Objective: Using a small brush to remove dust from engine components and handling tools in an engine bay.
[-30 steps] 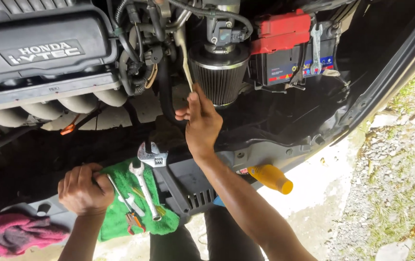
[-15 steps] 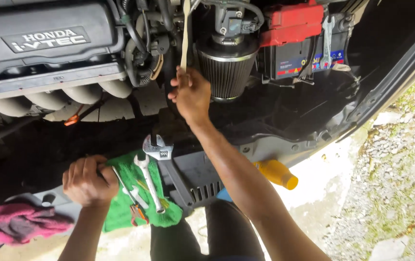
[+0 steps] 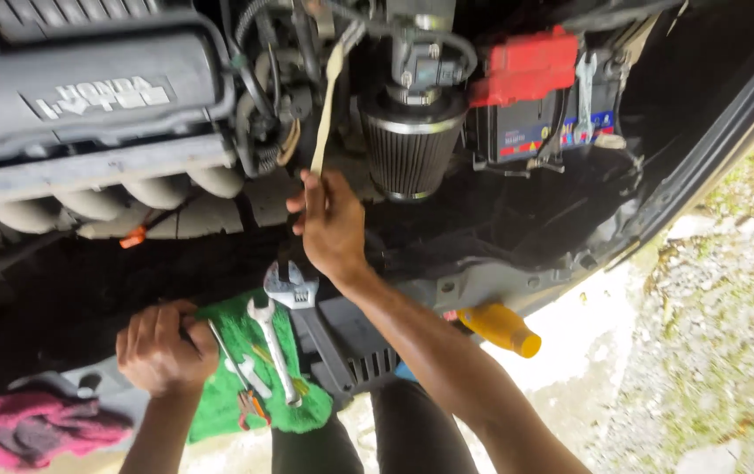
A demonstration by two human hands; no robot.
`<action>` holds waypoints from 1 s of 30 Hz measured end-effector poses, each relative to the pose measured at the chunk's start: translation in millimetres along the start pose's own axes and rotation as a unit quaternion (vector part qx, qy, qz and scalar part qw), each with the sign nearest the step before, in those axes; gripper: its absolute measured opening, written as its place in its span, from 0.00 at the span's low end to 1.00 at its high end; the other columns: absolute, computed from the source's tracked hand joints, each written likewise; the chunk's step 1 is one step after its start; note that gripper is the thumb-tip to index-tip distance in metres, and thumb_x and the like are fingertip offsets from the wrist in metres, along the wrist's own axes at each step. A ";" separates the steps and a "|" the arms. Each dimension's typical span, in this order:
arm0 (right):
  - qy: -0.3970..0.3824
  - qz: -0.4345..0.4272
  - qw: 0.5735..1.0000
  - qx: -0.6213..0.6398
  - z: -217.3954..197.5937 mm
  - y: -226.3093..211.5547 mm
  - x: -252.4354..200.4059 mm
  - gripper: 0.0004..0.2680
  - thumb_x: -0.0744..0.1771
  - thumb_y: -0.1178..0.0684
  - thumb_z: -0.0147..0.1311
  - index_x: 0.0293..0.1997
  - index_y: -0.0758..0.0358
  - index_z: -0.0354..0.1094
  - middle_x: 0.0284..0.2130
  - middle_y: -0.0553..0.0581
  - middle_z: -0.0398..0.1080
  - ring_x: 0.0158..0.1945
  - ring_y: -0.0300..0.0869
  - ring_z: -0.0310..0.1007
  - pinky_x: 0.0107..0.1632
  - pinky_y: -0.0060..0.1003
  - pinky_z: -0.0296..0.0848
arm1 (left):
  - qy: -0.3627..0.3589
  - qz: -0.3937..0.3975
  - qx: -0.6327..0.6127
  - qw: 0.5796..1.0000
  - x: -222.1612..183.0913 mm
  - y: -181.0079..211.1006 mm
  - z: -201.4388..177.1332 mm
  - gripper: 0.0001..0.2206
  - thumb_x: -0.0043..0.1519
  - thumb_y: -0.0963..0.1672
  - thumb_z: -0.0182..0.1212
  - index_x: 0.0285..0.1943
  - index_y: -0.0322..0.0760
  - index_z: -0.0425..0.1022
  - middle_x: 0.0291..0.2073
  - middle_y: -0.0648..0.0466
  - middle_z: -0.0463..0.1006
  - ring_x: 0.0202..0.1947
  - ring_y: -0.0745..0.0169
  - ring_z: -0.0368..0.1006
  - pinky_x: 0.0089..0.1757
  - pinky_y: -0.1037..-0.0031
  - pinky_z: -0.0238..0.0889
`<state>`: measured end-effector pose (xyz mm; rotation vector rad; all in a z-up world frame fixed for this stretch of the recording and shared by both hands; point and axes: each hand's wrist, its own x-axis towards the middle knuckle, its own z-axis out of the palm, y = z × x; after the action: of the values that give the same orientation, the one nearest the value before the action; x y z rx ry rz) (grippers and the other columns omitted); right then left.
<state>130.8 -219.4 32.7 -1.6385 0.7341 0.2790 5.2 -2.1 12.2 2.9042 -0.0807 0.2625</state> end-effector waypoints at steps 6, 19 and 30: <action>0.022 0.051 0.998 -0.016 -9.5 -10.9 54.3 0.12 0.68 0.46 0.40 0.43 0.63 0.68 0.20 0.53 0.72 0.15 0.34 0.67 0.17 0.27 0.69 | 0.012 -0.001 -0.008 1.000 2.0 0.5 2.2 0.08 0.50 0.41 0.46 0.24 0.44 0.73 0.22 0.60 0.74 0.23 0.55 0.66 0.28 0.67 0.55; 0.043 0.027 0.997 -0.053 -0.8 25.5 46.7 0.08 0.68 0.49 0.41 0.40 0.57 0.67 0.19 0.48 0.72 0.26 0.36 0.74 0.35 0.33 0.70 | -0.007 0.010 0.023 1.000 -12.2 -11.2 7.7 0.11 0.54 0.44 0.49 0.35 0.52 0.80 0.30 0.58 0.77 0.34 0.52 0.74 0.37 0.65 0.60; 0.018 0.080 0.991 -0.105 -24.4 -12.2 52.7 0.14 0.68 0.39 0.36 0.46 0.53 0.67 0.23 0.47 0.74 0.40 0.45 0.78 0.45 0.45 0.76 | 0.076 0.029 -0.136 0.987 -11.9 14.9 70.9 0.20 0.59 0.46 0.41 0.24 0.32 0.77 0.18 0.46 0.68 0.23 0.41 0.65 0.32 0.53 0.58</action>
<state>173.2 -258.1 18.0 -1.7884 0.8903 0.4548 4.5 -32.3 -54.6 2.6050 -0.1631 0.4464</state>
